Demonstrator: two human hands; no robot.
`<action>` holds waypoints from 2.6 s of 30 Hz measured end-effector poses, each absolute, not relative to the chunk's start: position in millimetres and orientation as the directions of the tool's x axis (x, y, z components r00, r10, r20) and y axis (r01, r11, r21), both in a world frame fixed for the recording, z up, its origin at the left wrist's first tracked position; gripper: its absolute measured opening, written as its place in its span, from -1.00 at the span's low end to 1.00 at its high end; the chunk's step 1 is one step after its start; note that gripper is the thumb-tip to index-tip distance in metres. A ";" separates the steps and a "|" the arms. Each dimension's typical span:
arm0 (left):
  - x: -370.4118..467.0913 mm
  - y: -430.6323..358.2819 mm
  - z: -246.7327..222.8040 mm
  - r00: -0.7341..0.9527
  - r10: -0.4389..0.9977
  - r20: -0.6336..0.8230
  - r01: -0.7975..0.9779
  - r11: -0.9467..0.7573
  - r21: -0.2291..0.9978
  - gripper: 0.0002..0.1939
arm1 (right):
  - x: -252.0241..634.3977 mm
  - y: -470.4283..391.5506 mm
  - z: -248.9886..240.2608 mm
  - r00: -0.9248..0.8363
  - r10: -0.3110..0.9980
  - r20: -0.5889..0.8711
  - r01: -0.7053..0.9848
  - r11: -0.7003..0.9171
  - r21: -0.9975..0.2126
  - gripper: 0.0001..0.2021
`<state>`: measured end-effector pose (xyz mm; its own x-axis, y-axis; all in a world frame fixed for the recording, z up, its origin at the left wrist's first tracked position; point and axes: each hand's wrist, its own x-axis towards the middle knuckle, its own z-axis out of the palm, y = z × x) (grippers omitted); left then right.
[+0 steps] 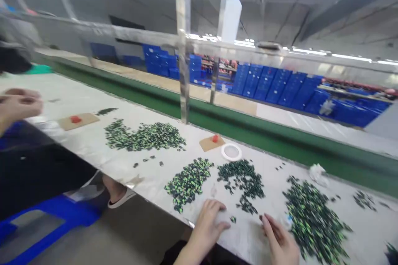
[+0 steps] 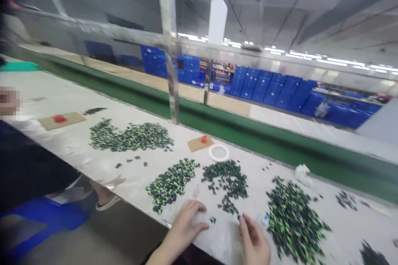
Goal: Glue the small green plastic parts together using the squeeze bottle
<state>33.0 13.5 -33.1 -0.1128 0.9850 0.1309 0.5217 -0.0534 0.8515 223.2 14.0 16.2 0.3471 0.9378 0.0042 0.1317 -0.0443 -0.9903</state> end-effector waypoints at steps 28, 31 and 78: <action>28.5 -3.8 7.7 -0.011 0.953 0.304 0.270 -0.290 0.918 -0.87 | 169.6 -1.3 16.6 0.076 0.983 -0.165 -0.121 -0.155 -0.980 -0.66; 28.0 -5.7 14.2 -0.005 0.955 0.295 0.221 -0.287 0.932 -0.86 | 169.2 -4.3 21.0 0.090 0.992 -0.092 -0.081 -0.085 -0.993 -0.75; -60.6 34.7 8.3 -0.261 0.856 0.447 0.715 -0.139 0.685 -0.80 | 284.0 18.2 22.6 0.526 0.666 0.529 0.694 0.023 -0.720 -0.34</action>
